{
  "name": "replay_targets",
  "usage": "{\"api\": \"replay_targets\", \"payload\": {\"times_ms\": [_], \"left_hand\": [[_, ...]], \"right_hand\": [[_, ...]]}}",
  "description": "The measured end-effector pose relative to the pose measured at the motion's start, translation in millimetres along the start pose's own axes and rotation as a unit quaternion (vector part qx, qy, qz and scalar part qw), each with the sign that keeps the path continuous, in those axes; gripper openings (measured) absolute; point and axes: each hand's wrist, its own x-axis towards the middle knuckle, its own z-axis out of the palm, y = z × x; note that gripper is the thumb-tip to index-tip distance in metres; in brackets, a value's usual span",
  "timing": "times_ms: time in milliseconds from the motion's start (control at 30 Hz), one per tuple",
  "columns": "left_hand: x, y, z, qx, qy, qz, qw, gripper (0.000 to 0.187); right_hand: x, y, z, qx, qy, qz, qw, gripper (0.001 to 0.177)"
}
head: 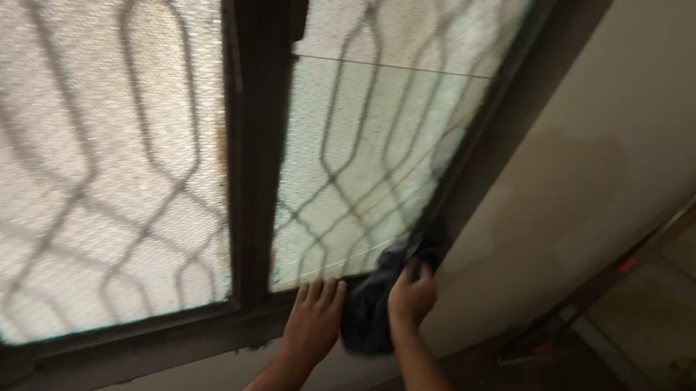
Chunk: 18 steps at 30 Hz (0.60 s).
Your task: The person wipes a window frame and screen with a dark cloth. They move the cloth along the vertical and horizontal edges of the frame and across the screen mesh, cleaning multiple sections of the window.
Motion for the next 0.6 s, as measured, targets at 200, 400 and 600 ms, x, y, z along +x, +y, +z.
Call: {"api": "replay_targets", "payload": {"times_ms": [200,400,600], "left_hand": [[38,14,-21,-0.038,0.036,0.029,0.998,0.051],[76,27,-82,-0.053,0.173,0.039,0.983,0.042],[42,17,-86,-0.098,0.127,-0.004,0.987,0.037]], "right_hand": [[124,-119,-51,0.078,0.209,-0.305,0.926,0.034],[145,-169,-71,-0.042,0.242,-0.391,0.887,0.043],[58,-57,-26,-0.115,0.033,-0.239,0.964,0.045]]}}
